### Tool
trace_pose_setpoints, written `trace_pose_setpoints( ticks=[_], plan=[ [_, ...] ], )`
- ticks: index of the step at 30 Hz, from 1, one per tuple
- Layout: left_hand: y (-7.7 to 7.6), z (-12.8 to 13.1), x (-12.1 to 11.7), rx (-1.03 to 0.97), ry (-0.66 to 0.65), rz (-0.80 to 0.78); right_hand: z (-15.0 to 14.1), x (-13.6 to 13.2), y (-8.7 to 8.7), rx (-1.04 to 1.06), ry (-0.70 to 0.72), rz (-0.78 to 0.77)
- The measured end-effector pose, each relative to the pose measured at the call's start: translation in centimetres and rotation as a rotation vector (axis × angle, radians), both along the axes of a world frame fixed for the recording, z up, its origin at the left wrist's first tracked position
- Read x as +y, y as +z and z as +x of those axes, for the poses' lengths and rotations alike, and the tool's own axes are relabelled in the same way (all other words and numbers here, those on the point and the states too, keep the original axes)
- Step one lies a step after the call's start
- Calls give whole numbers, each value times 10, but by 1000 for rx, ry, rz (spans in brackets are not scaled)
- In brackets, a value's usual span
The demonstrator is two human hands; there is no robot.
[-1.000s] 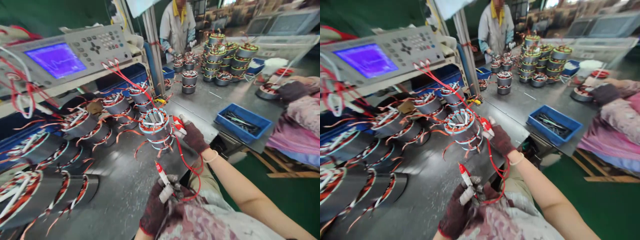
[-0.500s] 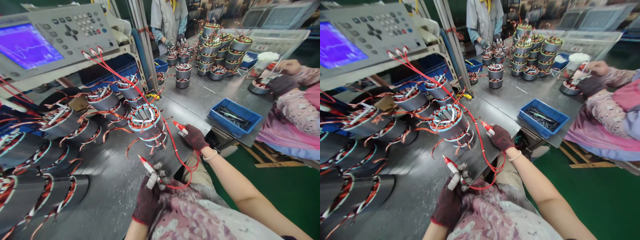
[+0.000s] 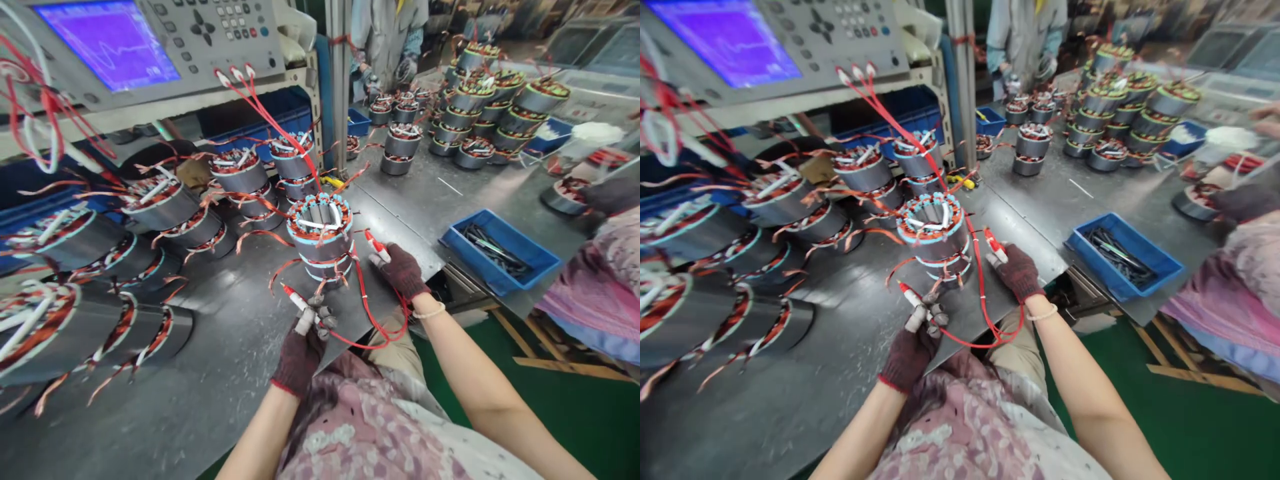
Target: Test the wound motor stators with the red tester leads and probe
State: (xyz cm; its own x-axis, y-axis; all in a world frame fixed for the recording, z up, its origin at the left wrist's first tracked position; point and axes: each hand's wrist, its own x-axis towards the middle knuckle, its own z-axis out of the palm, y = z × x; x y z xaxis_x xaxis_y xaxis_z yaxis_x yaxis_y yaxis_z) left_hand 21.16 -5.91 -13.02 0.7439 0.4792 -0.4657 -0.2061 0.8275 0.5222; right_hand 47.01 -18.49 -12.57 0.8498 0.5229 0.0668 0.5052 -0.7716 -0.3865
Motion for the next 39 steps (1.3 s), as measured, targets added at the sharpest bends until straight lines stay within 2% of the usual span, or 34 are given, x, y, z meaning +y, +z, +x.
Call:
trace_pose_setpoints(
  ticks=[4, 8, 11, 14, 16, 18, 21, 23, 28, 33, 39],
  plan=[
    [1, 3, -1, -28, 54, -44, -4, -9, 3, 51, 35, 0],
    [-2, 1, -1, -38, 100, -71, -34, -41, -3, -161, 117, 113],
    [1, -2, 3, -51, 101, -86, -73, -54, 0, -258, 312, 322],
    [11, -5, 10, -65, 84, -92, -108, -48, 10, -275, 527, 465],
    [19, -9, 15, -69, 77, -93, -121, -40, 17, -329, 611, 457],
    [27, -14, 19, -63, 76, -93, -126, -34, 21, -401, 670, 380],
    [36, -18, 25, -46, 89, -79, -128, -27, 20, -490, 702, 250],
    [39, -18, 29, -36, 91, -59, -129, -22, 16, -547, 720, 225],
    [45, -16, 33, -19, 50, 13, -134, -6, 7, -703, 742, 302],
    [48, -18, 31, -47, -12, 102, -135, -2, 5, -675, 722, 331],
    [42, -21, 32, -88, -65, 192, -133, -3, 2, -715, 717, 312]
  ],
)
